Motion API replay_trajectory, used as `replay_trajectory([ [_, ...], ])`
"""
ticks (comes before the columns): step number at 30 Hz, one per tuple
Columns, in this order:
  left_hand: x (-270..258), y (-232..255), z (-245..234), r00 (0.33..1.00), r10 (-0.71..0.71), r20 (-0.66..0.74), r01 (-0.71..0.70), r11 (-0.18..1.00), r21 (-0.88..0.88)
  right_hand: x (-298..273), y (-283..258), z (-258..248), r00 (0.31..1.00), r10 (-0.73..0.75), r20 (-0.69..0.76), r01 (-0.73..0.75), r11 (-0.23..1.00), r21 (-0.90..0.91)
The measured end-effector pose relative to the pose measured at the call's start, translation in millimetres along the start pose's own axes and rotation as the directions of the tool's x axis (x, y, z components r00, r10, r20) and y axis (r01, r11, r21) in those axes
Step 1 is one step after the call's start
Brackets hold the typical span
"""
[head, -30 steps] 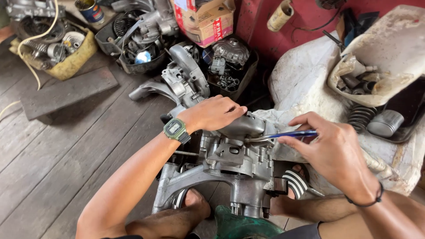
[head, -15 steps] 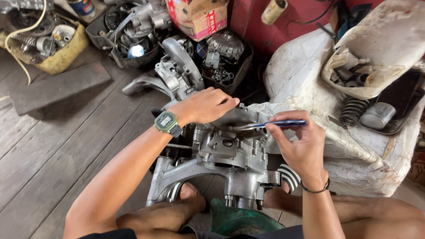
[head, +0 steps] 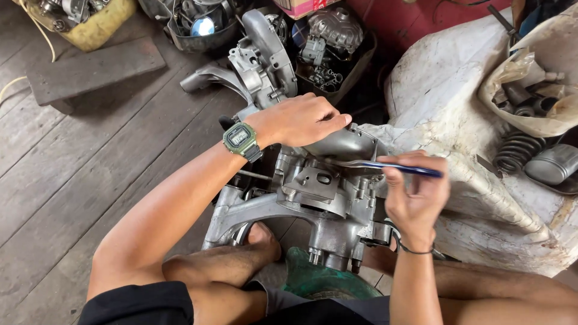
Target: The person sits on the floor and uses a small tool to scrape and clean the surface of a metallic engine component. They hold the part steady with one hand while working on the edges and crevices with the other.
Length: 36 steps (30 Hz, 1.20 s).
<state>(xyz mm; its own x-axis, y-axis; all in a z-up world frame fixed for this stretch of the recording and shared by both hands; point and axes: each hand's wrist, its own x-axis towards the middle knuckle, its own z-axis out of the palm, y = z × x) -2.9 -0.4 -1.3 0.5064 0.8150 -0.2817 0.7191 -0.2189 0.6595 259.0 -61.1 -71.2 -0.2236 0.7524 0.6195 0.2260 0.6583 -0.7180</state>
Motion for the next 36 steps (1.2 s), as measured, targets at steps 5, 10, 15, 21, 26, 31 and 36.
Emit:
replay_trajectory([
  [5,-1,0,0,1.000,0.010,-0.003,-0.010,1.000,-0.017,-1,-9,-2,0.994,0.079,-0.076,-0.078,0.997,0.021],
  [10,-3,6,-4,0.999,-0.014,-0.050,0.014,1.000,0.004,6,-18,13,0.998,0.017,-0.058,-0.013,0.998,0.066],
  [15,-6,6,-2,0.999,0.016,-0.032,-0.017,0.999,-0.032,0,-10,-7,0.998,-0.017,-0.057,0.012,0.995,-0.094],
  [21,-3,2,1,0.999,-0.003,-0.051,0.002,1.000,-0.011,3,-12,3,0.999,-0.031,0.020,0.033,0.988,-0.149],
  [26,6,-8,6,0.996,0.051,-0.072,-0.052,0.999,-0.014,4,-3,0,0.999,-0.053,-0.010,0.052,0.994,-0.093],
  [31,4,-8,6,0.995,0.051,-0.081,-0.052,0.999,-0.002,3,-12,6,0.991,-0.130,0.009,0.130,0.977,-0.169],
  [36,6,-7,6,0.996,0.043,-0.073,-0.042,0.999,0.007,-1,6,6,0.998,-0.056,0.038,0.062,0.983,-0.175],
])
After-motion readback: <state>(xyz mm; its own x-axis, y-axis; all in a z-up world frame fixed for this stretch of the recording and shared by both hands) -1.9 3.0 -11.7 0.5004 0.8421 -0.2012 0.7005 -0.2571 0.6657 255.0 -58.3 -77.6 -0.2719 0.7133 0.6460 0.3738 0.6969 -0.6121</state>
